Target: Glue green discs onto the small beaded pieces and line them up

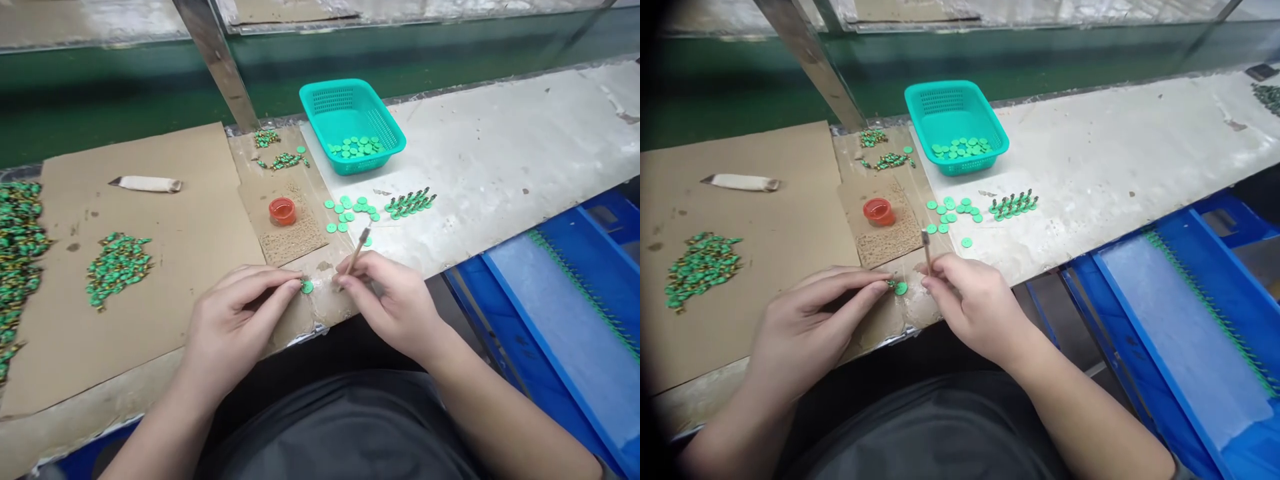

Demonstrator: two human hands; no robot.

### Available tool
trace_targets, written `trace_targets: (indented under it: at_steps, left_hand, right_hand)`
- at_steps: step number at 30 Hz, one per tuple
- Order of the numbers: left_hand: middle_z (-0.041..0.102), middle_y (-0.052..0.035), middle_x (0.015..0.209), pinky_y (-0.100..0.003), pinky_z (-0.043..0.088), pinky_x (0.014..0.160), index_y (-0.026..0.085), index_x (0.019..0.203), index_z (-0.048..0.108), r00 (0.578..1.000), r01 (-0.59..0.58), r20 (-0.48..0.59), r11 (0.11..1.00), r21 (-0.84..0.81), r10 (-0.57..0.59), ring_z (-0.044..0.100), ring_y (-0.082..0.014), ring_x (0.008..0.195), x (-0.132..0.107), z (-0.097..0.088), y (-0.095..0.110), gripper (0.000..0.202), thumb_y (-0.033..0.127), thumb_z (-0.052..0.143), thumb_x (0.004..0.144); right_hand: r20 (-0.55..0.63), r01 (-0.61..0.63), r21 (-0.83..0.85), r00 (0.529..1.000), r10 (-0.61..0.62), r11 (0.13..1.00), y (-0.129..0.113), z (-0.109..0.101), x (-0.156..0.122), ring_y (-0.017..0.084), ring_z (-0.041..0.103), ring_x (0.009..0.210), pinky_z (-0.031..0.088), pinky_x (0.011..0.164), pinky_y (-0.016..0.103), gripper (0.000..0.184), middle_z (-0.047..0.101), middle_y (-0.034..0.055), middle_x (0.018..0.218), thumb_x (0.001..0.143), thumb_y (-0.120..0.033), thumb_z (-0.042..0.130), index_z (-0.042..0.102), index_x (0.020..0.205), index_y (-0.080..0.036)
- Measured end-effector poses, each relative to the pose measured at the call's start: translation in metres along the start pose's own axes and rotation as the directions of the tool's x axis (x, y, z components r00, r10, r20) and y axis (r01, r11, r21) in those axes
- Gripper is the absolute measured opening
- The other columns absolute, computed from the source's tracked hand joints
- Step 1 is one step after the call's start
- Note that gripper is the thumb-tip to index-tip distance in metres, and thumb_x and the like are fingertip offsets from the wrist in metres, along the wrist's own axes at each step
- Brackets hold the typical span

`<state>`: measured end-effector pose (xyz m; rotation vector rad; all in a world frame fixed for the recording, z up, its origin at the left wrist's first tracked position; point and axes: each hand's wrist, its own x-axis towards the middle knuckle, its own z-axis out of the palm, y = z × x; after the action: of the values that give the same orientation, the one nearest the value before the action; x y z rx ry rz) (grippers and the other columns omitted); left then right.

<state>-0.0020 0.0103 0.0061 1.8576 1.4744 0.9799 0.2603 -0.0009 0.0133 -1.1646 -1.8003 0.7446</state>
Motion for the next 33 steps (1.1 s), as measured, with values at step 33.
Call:
trace_targets:
  at_steps: [33]
  left_hand:
    - [0.095,0.0014,0.107,-0.030,0.065,0.097,0.031,0.107,0.095,0.972,-0.232,-0.006,0.961,0.152,0.235,0.086,-0.0170,0.096,-0.003,0.004,0.006,0.012,0.039,0.086,0.109]
  right_hand:
    - [0.137,0.149,-0.170,0.982,-0.127,0.974,-0.005,-0.017,0.008,0.018,0.081,0.092,0.068,0.091,0.030,0.012,0.079,-0.0024,0.100,0.121,-0.028,0.069,0.070,0.109,-0.028]
